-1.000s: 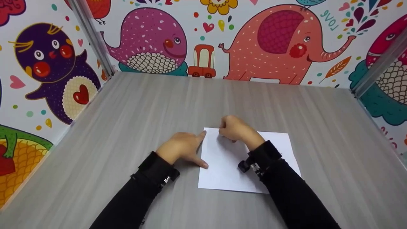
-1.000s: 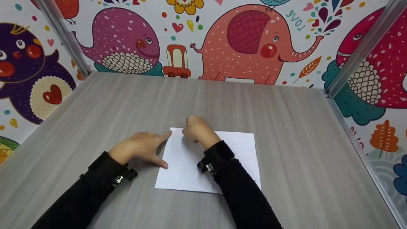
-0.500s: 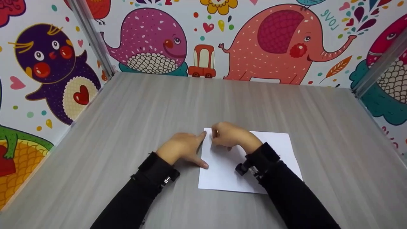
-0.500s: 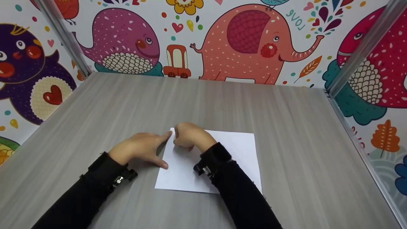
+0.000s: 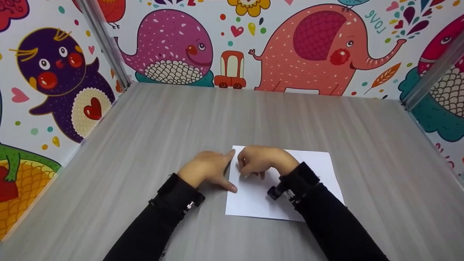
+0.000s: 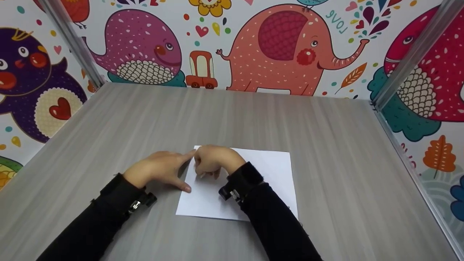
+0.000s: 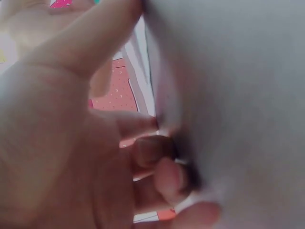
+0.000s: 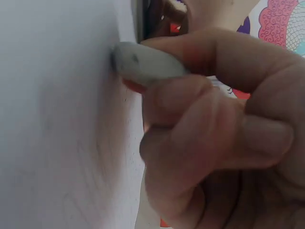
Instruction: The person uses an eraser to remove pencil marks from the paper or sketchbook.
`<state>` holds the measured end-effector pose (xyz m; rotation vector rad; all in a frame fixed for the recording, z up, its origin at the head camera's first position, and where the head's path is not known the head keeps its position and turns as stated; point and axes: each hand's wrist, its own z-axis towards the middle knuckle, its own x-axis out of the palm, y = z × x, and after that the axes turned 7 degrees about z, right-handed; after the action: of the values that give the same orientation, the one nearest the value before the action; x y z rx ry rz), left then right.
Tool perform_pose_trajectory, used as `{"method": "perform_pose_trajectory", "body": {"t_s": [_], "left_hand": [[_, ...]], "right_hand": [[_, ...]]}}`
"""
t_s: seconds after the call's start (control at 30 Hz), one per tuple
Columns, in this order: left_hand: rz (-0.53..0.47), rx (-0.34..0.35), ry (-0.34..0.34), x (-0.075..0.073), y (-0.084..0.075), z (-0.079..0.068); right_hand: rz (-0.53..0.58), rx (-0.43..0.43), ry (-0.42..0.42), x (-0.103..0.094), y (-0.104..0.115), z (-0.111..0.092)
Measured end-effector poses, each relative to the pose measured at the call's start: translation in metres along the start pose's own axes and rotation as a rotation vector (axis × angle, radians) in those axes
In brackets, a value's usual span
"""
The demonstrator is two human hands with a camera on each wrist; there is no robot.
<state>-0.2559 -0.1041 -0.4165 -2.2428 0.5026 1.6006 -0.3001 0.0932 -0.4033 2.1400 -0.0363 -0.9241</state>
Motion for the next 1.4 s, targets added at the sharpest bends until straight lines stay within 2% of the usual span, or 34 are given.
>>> {"method": "perform_pose_trajectory", "body": {"t_s": [0.1,0.17,0.3,0.37,0.5,0.57,0.6,0.77,0.8,0.93,1.0,1.1,1.17,1.23,1.33,1.4], "left_hand": [[0.002,-0.004,0.004,-0.0001,0.0,0.0],[0.005,-0.005,0.008,0.0,0.0001,-0.0007],[-0.001,-0.001,0.0,0.0002,-0.0001,-0.0011],[-0.005,-0.001,-0.001,-0.0005,-0.0007,-0.0012],[0.005,-0.006,0.01,-0.0012,-0.0016,-0.0007],[0.013,-0.004,0.011,-0.0005,-0.0014,-0.0005],[0.017,-0.003,0.01,0.0,-0.0012,-0.0003],[0.005,0.003,0.001,0.0003,-0.0015,-0.001],[0.002,0.002,0.0,-0.0001,-0.0016,-0.0012],[0.0,0.0,0.002,-0.0007,-0.0017,-0.0012],[0.002,0.002,0.002,-0.0004,-0.0015,-0.001],[-0.002,0.006,0.0,0.0,-0.0015,-0.0011],[-0.003,0.005,-0.003,-0.0002,-0.0016,-0.0013],[-0.001,0.002,-0.003,-0.0008,-0.0017,-0.0014],[0.002,0.001,-0.001,-0.001,-0.0017,-0.0011],[0.003,-0.001,0.003,-0.0007,-0.0012,-0.0011]], "right_hand": [[-0.007,0.023,-0.108,0.0003,-0.0009,0.0015],[-0.006,0.025,-0.137,0.0012,-0.0008,0.0025],[0.0,0.006,0.006,0.0042,0.0031,0.0004],[-0.005,0.011,0.041,0.0043,0.0042,-0.0002],[-0.011,0.046,-0.098,0.0024,0.0003,0.0014],[-0.01,0.041,-0.139,0.0019,-0.0017,0.0019],[-0.01,0.035,-0.129,0.0015,-0.0021,0.0017],[-0.018,0.013,0.021,-0.0007,-0.0018,-0.0019],[-0.023,0.016,0.02,-0.0012,-0.0016,-0.0025],[-0.044,0.031,-0.083,-0.0016,-0.0001,-0.0039],[-0.044,0.025,-0.086,-0.001,0.0013,-0.0041],[-0.028,-0.001,0.031,-0.0002,0.0022,-0.0036],[-0.017,0.0,0.07,-0.0009,0.0013,-0.0033],[-0.024,0.017,0.011,-0.002,-0.0006,-0.0027],[-0.046,0.064,-0.17,-0.0035,-0.0028,-0.0027],[-0.038,0.077,-0.215,-0.003,-0.0019,-0.0028]]}}
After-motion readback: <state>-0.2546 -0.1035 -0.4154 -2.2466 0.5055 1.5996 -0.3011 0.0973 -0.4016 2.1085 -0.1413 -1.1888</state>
